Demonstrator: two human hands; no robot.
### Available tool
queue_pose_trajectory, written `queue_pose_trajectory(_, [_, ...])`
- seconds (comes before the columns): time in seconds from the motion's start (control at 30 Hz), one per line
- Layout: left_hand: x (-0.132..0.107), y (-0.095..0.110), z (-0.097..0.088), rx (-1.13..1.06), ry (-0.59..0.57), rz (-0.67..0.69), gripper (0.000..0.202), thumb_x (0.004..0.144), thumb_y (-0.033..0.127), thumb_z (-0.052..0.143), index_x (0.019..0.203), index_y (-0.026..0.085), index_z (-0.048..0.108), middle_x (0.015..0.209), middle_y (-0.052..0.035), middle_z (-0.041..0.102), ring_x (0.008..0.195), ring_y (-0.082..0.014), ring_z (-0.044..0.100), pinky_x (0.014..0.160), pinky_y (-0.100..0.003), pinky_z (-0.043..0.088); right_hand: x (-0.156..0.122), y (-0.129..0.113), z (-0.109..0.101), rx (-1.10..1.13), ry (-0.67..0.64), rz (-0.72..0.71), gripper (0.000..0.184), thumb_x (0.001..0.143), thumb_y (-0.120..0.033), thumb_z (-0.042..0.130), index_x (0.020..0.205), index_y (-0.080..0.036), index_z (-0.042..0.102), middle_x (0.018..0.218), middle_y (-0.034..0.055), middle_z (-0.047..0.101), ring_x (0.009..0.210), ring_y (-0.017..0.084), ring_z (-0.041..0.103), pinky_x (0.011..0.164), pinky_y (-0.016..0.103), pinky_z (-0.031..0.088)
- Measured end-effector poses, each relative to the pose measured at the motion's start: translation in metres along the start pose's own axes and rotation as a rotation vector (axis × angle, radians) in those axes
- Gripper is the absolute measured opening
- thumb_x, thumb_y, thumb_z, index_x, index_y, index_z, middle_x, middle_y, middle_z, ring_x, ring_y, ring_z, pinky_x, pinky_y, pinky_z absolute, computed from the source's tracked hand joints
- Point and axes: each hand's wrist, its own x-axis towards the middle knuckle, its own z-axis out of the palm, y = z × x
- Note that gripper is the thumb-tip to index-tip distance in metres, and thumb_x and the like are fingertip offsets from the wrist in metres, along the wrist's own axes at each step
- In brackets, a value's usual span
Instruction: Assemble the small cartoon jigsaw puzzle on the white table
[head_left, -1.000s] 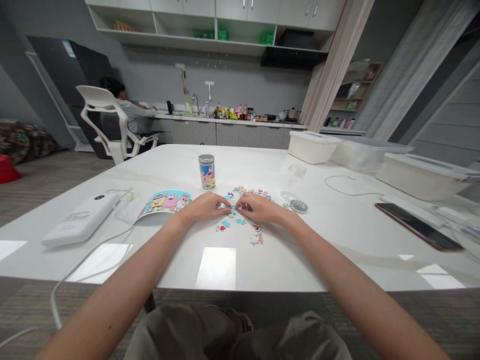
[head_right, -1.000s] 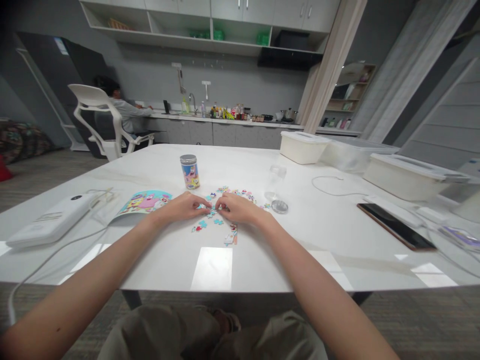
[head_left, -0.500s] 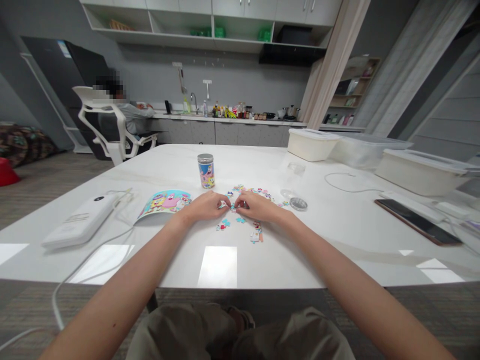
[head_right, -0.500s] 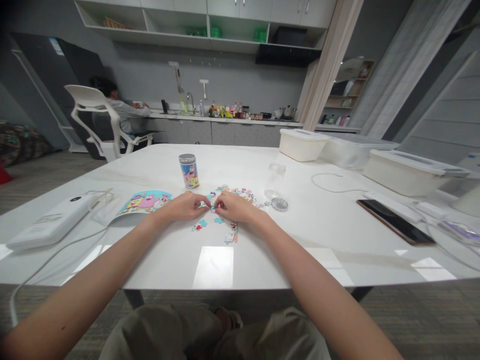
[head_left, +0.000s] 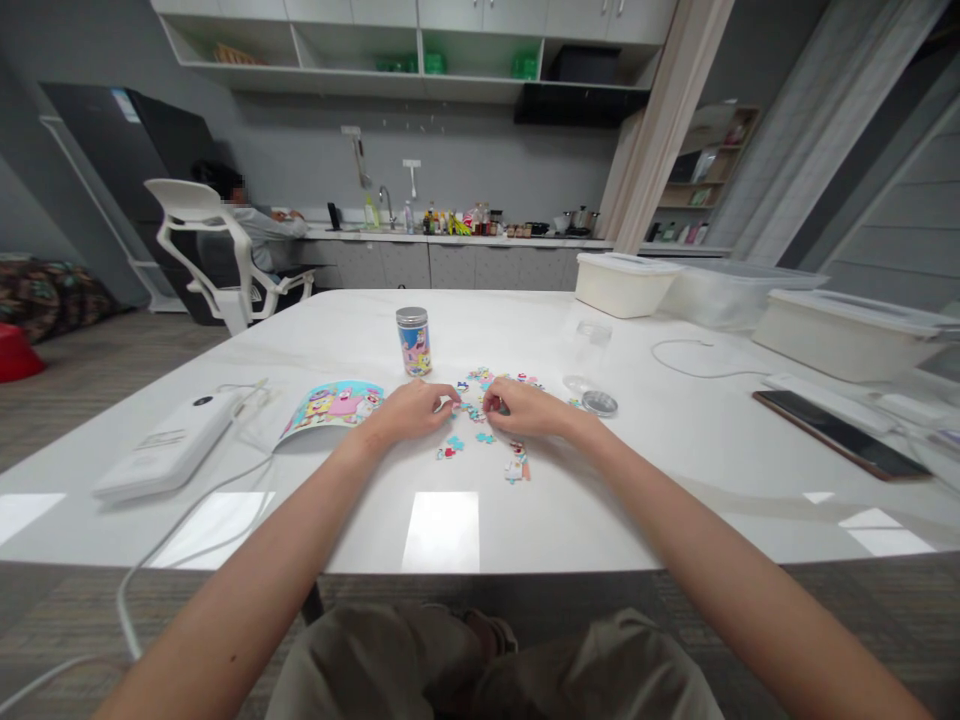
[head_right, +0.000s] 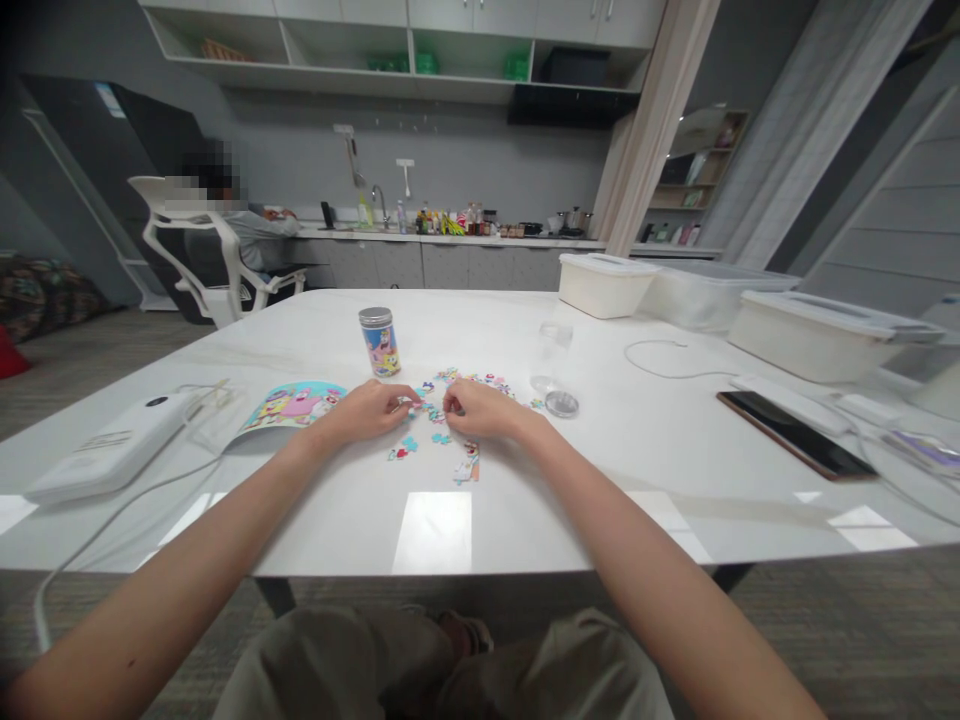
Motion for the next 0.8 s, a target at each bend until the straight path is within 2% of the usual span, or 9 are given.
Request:
queue_pose_trajectory(0.13, [0.001, 0.002, -0.003, 0.084, 0.087, -0.180, 0.033, 0.088, 0.027, 0.044, 0.110, 0.021, 0.068, 0.078, -0.0038, 0.070, 0.078, -0.0203, 0.065, 0.073, -0.028, 0.045, 0.000, -0.005, 0.000, 0.022, -0.007, 0.003, 0.015, 0.084, -0.030, 0.063, 0.091, -0.017, 0.061, 0.095, 0.0083, 0.062, 0.089, 0.020, 0.056, 0.078, 0.030, 0.042])
queue_pose_trajectory(0.23, [0.002, 0.001, -0.004, 0.092, 0.099, -0.211, 0.033, 0.088, 0.026, 0.044, 0.111, 0.022, 0.066, 0.077, -0.0035, 0.070, 0.082, -0.0211, 0.066, 0.074, -0.028, 0.045, 0.002, -0.007, 0.002, 0.086, -0.024, 0.019, 0.010, 0.082, -0.026, 0.062, 0.087, -0.018, 0.061, 0.089, 0.0070, 0.063, 0.084, 0.019, 0.056, 0.073, 0.029, 0.042])
queue_pose_trajectory(0.3, [0.001, 0.000, -0.005, 0.077, 0.099, -0.207, 0.033, 0.087, 0.026, 0.044, 0.112, 0.021, 0.066, 0.076, -0.0039, 0.069, 0.082, -0.0217, 0.065, 0.074, -0.029, 0.045, 0.002, -0.006, 0.002, 0.123, -0.031, 0.032, 0.007, 0.078, -0.020, 0.062, 0.083, -0.018, 0.059, 0.086, 0.0058, 0.062, 0.079, 0.018, 0.056, 0.070, 0.028, 0.042])
queue_pose_trajectory(0.4, [0.001, 0.000, -0.005, 0.058, 0.079, -0.187, 0.033, 0.088, 0.026, 0.043, 0.111, 0.020, 0.066, 0.074, -0.0042, 0.069, 0.079, -0.0219, 0.065, 0.073, -0.029, 0.045, 0.000, -0.004, 0.001, 0.150, -0.021, 0.028, 0.013, 0.071, -0.013, 0.062, 0.081, -0.018, 0.056, 0.084, 0.0040, 0.061, 0.074, 0.016, 0.054, 0.067, 0.027, 0.042])
queue_pose_trajectory(0.57, [0.000, 0.002, -0.004, 0.058, 0.036, -0.136, 0.033, 0.089, 0.027, 0.043, 0.112, 0.020, 0.065, 0.079, -0.0044, 0.070, 0.079, -0.0208, 0.064, 0.074, -0.029, 0.044, 0.001, 0.005, 0.001, 0.264, -0.037, 0.012, 0.013, 0.068, -0.009, 0.057, 0.076, -0.018, 0.053, 0.074, 0.0000, 0.060, 0.066, 0.012, 0.053, 0.063, 0.024, 0.041])
queue_pose_trajectory(0.67, [-0.001, 0.002, -0.003, 0.060, 0.027, -0.107, 0.033, 0.089, 0.027, 0.043, 0.113, 0.020, 0.065, 0.080, -0.0047, 0.070, 0.078, -0.0201, 0.064, 0.074, -0.029, 0.044, 0.003, 0.012, 0.002, 0.349, -0.057, -0.002, 0.011, 0.069, -0.009, 0.055, 0.075, -0.018, 0.057, 0.073, 0.0002, 0.062, 0.067, 0.012, 0.056, 0.065, 0.024, 0.043])
queue_pose_trajectory(0.8, [-0.001, 0.000, 0.000, 0.044, -0.009, -0.026, 0.033, 0.090, 0.029, 0.043, 0.113, 0.020, 0.065, 0.070, -0.0028, 0.067, 0.070, -0.0189, 0.062, 0.069, -0.027, 0.042, 0.001, 0.014, -0.003, 0.337, -0.098, 0.001, 0.017, 0.070, -0.010, 0.057, 0.084, -0.016, 0.065, 0.079, 0.0021, 0.065, 0.069, 0.013, 0.056, 0.064, 0.025, 0.044])
